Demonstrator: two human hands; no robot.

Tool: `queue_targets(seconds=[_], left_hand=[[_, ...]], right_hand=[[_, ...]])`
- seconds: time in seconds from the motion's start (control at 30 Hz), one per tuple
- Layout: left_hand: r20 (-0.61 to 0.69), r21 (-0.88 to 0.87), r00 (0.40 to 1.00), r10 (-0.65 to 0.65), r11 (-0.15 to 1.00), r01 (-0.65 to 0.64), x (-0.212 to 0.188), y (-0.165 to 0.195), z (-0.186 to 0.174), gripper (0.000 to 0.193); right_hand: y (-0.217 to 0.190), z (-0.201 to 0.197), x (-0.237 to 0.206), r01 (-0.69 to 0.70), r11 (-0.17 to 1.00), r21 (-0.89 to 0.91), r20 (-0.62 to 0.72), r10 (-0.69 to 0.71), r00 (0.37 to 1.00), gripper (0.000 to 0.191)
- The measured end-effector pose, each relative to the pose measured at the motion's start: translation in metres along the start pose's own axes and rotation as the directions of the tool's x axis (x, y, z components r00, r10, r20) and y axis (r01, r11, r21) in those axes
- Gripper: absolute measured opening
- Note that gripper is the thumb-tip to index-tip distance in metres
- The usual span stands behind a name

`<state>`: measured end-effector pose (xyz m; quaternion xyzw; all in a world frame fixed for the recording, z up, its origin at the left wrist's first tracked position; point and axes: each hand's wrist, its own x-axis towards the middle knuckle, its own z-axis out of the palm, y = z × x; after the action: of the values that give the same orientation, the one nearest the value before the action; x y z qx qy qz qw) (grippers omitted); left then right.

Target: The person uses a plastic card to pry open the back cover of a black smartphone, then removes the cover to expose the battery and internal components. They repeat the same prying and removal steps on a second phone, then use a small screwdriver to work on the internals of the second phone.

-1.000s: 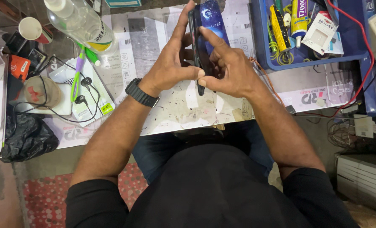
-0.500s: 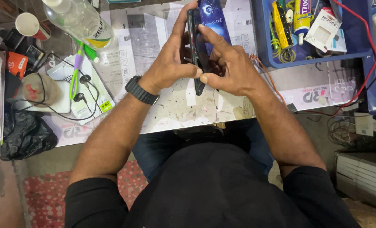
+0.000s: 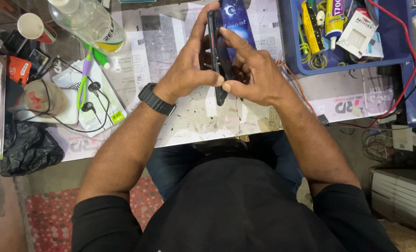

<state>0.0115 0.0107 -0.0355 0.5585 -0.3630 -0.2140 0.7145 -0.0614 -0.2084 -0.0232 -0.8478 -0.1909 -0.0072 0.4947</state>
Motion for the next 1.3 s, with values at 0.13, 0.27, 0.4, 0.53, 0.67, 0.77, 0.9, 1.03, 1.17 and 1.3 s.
queue_targets(seconds=[0.13,0.27,0.4,0.53,0.67,0.77,0.9,1.03,1.17,1.3], left_hand=[[0.001,-0.009,1.0,-0.009,1.0,0.009,-0.0005,0.0034,0.0005,0.116],[0.014,-0.055,0.999,-0.029,0.998,0.03,-0.0015,0.0073,0.0007,0.114],[0.018,-0.082,0.999,-0.042,0.996,0.043,-0.0015,0.0083,0.001,0.114],[0.029,-0.101,0.999,-0.025,0.994,0.028,-0.0011,0.0058,-0.0005,0.114],[0.024,-0.056,1.0,-0.007,0.998,0.009,-0.0007,0.0015,-0.0021,0.115],[0.016,-0.031,1.0,-0.014,0.999,0.015,-0.0012,0.0003,-0.0027,0.115],[0.028,-0.076,0.999,-0.027,0.997,0.029,-0.0015,0.0034,-0.0021,0.114],[0.031,-0.103,0.999,-0.021,0.994,0.024,-0.0003,0.0071,-0.0004,0.113],[0.03,-0.127,0.999,-0.032,0.991,0.036,0.0,0.0078,0.0002,0.114],[0.021,-0.044,1.0,-0.022,0.999,0.023,-0.0012,0.0084,-0.0004,0.116]], right_hand=[[-0.0021,-0.0014,0.0001,-0.049,0.999,0.005,0.016,0.049,0.999,0.098],[-0.003,-0.0029,0.0,-0.016,1.0,0.002,0.014,0.016,1.0,0.098],[-0.0029,-0.0029,-0.0009,0.013,1.0,0.009,0.013,-0.014,1.0,0.097],[-0.0016,-0.0032,-0.001,-0.029,0.999,0.015,0.025,0.029,0.999,0.098],[-0.0002,-0.0024,-0.0008,-0.012,1.0,0.016,0.018,0.012,1.0,0.097],[-0.0003,-0.0023,-0.0011,-0.017,1.0,0.015,0.019,0.016,1.0,0.098],[-0.0026,-0.0029,-0.0007,-0.046,0.999,0.012,0.016,0.046,0.999,0.098],[-0.0054,-0.0055,-0.0012,-0.055,0.998,0.03,0.034,0.054,0.998,0.098],[-0.0068,-0.0048,-0.0002,-0.066,0.997,0.043,0.028,0.065,0.998,0.097],[-0.0091,-0.0045,0.0008,-0.02,1.0,0.022,0.007,0.02,1.0,0.099]])
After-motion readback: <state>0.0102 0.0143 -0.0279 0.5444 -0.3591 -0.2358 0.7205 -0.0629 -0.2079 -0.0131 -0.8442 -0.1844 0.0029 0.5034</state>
